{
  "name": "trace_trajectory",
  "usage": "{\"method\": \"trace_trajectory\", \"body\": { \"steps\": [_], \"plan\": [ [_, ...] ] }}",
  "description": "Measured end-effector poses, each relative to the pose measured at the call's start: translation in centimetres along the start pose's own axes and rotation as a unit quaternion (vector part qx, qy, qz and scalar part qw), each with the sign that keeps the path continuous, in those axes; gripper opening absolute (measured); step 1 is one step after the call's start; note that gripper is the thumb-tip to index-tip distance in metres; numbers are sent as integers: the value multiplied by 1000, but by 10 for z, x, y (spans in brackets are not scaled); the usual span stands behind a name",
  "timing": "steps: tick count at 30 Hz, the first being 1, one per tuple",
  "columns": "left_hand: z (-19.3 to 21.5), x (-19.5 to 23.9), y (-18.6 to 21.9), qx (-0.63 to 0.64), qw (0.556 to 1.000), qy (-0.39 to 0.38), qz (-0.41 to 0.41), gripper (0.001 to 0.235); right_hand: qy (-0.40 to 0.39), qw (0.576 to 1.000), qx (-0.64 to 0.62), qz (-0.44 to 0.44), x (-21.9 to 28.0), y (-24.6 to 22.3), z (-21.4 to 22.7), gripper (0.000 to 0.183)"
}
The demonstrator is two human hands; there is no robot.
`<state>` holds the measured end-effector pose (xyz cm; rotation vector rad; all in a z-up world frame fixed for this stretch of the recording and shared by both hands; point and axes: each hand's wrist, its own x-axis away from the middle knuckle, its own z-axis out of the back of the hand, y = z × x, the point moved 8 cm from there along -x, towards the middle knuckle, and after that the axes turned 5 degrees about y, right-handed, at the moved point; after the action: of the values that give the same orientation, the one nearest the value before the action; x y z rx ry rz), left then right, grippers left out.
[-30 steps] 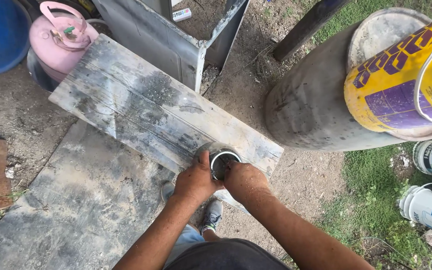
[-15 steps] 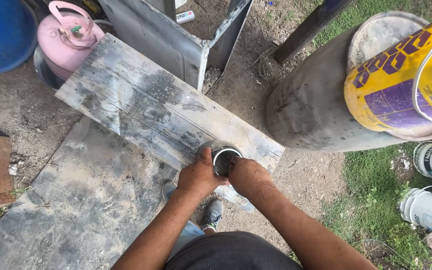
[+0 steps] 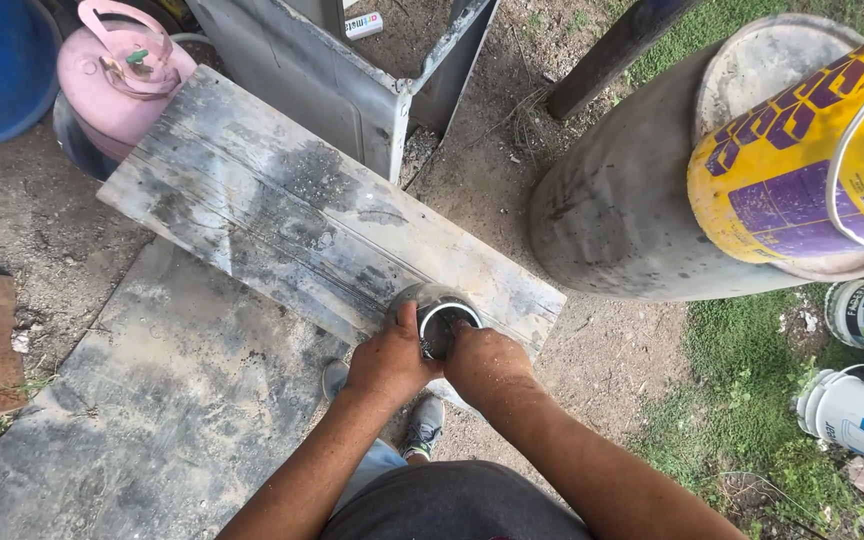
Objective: The person uses a screwdriver to scrape the inside of a metal cup, then scrubs it with a steel wool pad. They repeat the scraping and scrubbing actions on the cup's interior and exterior surfaces.
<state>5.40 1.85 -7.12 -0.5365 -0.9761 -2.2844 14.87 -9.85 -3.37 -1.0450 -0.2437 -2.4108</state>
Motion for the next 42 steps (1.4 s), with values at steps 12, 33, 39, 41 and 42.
{"method": "trace_trajectory", "body": {
  "steps": [12, 33, 39, 41, 42],
  "plan": [
    [18, 15, 15, 12, 1000, -13, -2, 107, 46, 997, -64, -1, -27, 17, -21, 45],
    [13, 10, 7, 9, 1000, 2, -11, 97, 17, 999, -45, -17, 14, -9, 18, 43],
    [16, 13, 12, -2, 1000, -9, -3, 94, 28, 999, 30, 17, -6, -2, 5, 38],
    [10, 4, 7, -3, 1000, -1, -6, 94, 35, 999, -6, 2, -16, 6, -4, 38],
    [6, 0, 6, -6, 1000, 4, -13, 95, 42, 998, -44, -17, -21, 12, -9, 40]
  ]
}}
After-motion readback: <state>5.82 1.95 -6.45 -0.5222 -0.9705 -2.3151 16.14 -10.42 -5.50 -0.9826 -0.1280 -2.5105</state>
